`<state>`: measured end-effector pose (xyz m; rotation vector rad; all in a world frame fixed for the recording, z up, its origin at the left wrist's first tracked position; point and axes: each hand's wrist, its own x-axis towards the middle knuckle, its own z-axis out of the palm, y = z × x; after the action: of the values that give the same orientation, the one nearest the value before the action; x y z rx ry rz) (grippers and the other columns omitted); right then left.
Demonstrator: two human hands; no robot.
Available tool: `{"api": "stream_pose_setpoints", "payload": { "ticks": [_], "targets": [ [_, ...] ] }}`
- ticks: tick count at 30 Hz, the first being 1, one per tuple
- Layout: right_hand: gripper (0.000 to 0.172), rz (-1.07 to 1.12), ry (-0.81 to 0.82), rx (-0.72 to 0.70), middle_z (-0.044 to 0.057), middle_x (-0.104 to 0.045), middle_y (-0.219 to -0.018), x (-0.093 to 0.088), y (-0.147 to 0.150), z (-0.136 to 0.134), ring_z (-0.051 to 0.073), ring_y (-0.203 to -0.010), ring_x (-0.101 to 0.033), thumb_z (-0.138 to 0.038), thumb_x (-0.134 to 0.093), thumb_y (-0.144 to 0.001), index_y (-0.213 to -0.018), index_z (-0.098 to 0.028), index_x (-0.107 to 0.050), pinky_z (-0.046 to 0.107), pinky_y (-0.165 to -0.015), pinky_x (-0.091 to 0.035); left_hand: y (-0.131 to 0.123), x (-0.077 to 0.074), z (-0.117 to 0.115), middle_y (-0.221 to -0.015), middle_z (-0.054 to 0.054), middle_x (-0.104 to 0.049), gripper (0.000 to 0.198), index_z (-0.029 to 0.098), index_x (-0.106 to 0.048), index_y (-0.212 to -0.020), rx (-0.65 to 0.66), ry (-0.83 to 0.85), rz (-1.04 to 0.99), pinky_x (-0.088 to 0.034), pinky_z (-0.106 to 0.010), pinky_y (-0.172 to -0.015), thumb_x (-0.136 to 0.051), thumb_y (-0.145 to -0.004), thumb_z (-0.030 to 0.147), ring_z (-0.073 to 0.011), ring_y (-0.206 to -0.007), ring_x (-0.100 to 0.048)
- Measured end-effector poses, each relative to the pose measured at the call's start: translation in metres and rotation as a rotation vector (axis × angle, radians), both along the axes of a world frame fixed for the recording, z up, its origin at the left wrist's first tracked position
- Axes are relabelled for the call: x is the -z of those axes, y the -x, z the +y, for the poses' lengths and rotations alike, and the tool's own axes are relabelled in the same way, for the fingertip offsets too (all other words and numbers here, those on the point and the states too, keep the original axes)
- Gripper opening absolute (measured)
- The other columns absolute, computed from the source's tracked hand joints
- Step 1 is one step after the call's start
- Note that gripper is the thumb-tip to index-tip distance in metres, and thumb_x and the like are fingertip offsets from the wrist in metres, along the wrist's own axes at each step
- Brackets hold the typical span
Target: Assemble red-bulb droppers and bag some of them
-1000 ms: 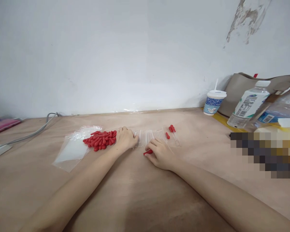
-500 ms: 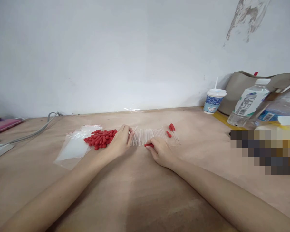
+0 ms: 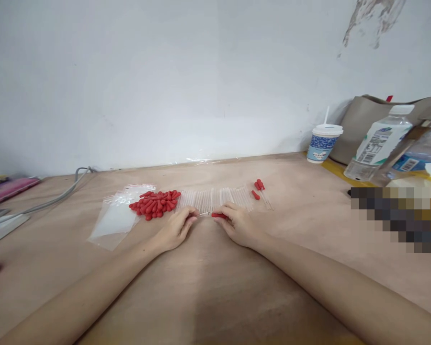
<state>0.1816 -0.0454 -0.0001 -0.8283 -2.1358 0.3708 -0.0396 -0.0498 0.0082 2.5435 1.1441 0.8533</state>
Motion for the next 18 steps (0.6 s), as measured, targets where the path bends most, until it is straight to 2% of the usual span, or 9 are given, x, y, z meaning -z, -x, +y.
{"api": "stream_pose_setpoints", "payload": {
  "ticks": [12,18],
  "targets": [
    [0.019,0.041,-0.023,-0.066,0.005,-0.06,-0.088,0.0034,-0.0003,0.0,0.013,-0.076,-0.057,-0.024,-0.045,-0.089,-0.097,-0.021,-0.062,0.027,-0.068,-0.049,0.0016,0.0008,-0.0024,-0.09,-0.006,-0.063,0.017,0.017,-0.052,-0.089,0.062,0.012,-0.017,-0.046,-0.029,-0.074,-0.037,-0.092,0.023,-0.0159,-0.084,-0.059],
    [0.014,0.039,-0.026,-0.063,0.003,-0.06,-0.081,0.0082,-0.0017,0.0048,0.012,-0.071,-0.057,-0.021,-0.05,-0.086,-0.089,-0.019,-0.064,0.026,-0.066,-0.048,0.002,0.0042,-0.0009,-0.088,-0.005,-0.066,0.017,0.017,-0.058,-0.093,0.129,-0.01,-0.055,-0.048,-0.025,-0.073,-0.042,-0.091,0.021,-0.0144,-0.083,-0.062]
  ]
}}
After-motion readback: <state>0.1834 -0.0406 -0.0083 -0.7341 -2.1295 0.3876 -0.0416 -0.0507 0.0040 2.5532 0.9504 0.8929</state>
